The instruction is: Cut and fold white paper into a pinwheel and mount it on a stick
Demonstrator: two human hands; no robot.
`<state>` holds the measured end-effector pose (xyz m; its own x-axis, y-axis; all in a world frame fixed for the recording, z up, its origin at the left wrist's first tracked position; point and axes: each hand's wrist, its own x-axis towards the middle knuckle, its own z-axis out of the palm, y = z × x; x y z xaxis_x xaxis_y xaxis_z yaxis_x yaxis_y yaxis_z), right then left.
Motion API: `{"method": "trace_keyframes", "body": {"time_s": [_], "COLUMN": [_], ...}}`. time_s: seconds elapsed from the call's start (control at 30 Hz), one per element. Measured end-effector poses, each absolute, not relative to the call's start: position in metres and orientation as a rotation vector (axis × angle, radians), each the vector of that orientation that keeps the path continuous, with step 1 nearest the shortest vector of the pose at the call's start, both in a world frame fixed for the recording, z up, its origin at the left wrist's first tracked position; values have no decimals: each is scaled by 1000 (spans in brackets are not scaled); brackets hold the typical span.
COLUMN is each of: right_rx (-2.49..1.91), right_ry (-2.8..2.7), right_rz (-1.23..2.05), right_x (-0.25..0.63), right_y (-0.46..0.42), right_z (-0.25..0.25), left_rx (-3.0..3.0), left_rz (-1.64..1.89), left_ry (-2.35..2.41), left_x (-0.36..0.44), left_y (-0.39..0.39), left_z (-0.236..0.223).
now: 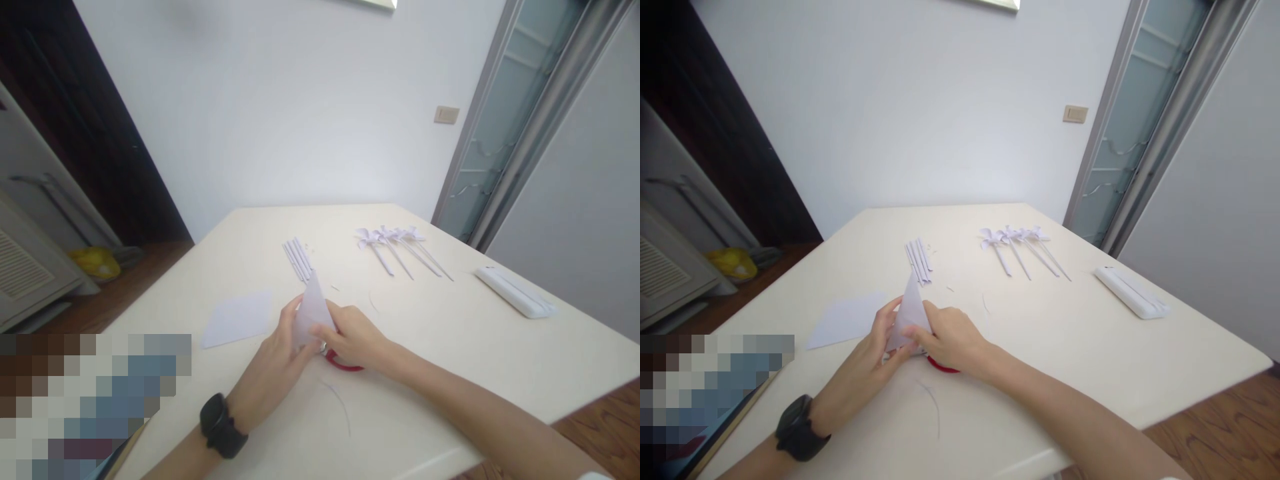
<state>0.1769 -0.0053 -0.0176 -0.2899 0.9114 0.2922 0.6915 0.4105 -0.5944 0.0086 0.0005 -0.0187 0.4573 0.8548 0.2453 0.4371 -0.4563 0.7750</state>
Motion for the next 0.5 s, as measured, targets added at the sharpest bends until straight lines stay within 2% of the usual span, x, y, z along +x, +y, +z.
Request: {"method": "trace_keyframes", "body": {"time_s": [0.33, 0.5], "right_rx": [-1381, -1372], "right_ry": [-2236, -2197], "right_rz": [281, 242], "right_x": [181, 184], "right_y": [-2, 1], "right_z": [-20, -19], "left_rx": [1802, 1711], "left_rz": [794, 867], "left_ry": [836, 888], "left_x": [8, 7], "left_y": [3, 1], "left_z": [-14, -5]}}
